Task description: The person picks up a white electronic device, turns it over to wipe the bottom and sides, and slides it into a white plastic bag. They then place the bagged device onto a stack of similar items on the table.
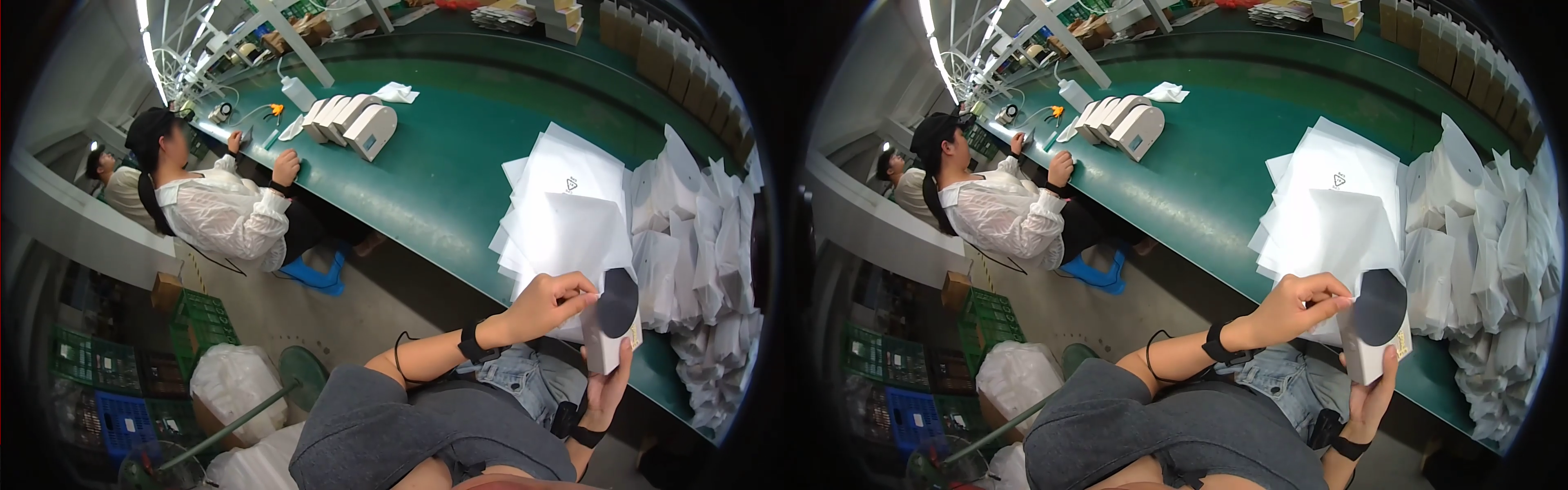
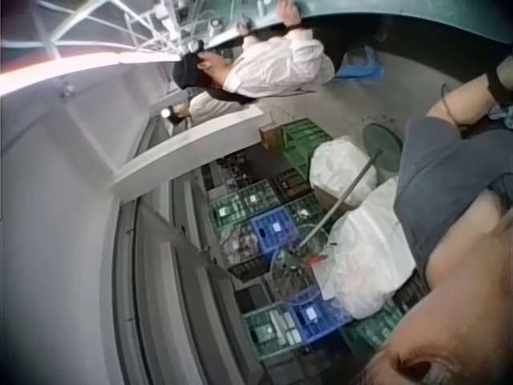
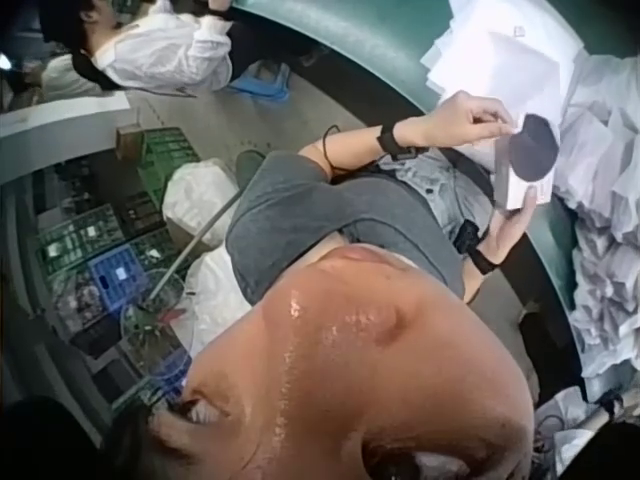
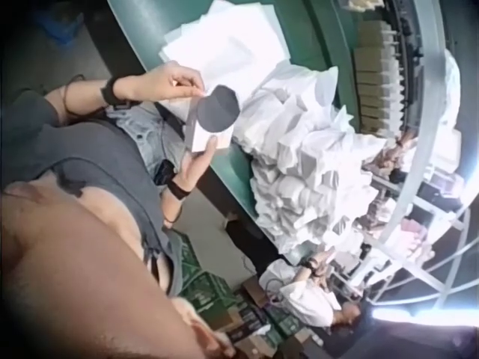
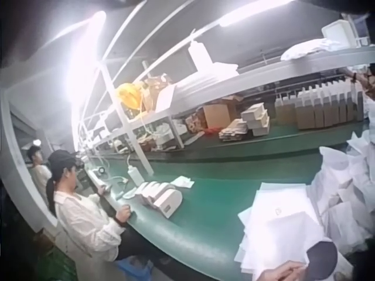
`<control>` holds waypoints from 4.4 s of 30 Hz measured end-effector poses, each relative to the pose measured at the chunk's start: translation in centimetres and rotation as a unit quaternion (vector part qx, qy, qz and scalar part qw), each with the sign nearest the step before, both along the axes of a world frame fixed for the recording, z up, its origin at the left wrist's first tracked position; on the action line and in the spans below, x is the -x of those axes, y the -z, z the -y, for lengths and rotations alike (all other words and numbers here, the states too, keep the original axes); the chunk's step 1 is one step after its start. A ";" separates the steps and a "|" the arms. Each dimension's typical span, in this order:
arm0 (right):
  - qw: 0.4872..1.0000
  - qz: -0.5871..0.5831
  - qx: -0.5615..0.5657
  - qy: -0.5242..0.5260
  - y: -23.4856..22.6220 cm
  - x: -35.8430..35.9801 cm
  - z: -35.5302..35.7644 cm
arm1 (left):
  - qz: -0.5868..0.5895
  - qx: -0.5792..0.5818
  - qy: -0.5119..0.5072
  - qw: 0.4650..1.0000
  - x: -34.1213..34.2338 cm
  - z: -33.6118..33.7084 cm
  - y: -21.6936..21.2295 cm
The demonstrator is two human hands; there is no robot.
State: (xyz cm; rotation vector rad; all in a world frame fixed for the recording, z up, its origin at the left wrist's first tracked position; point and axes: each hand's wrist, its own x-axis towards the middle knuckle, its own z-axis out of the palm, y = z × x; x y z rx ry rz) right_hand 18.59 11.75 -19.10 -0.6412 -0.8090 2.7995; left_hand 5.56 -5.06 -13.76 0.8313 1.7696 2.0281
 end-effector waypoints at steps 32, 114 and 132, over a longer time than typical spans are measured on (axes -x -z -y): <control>0.776 -0.024 -0.614 -0.143 -5.8 6.9 3.1 | 0.001 0.024 -0.048 0.999 6.5 3.4 -5.6; 0.746 0.124 -0.484 0.440 -7.0 -24.8 -47.5 | -0.187 0.405 0.087 0.891 3.7 -2.3 -3.0; 0.447 0.176 -0.592 0.647 -2.8 -16.8 -44.7 | -0.128 0.353 -0.012 0.927 5.3 -2.3 -1.9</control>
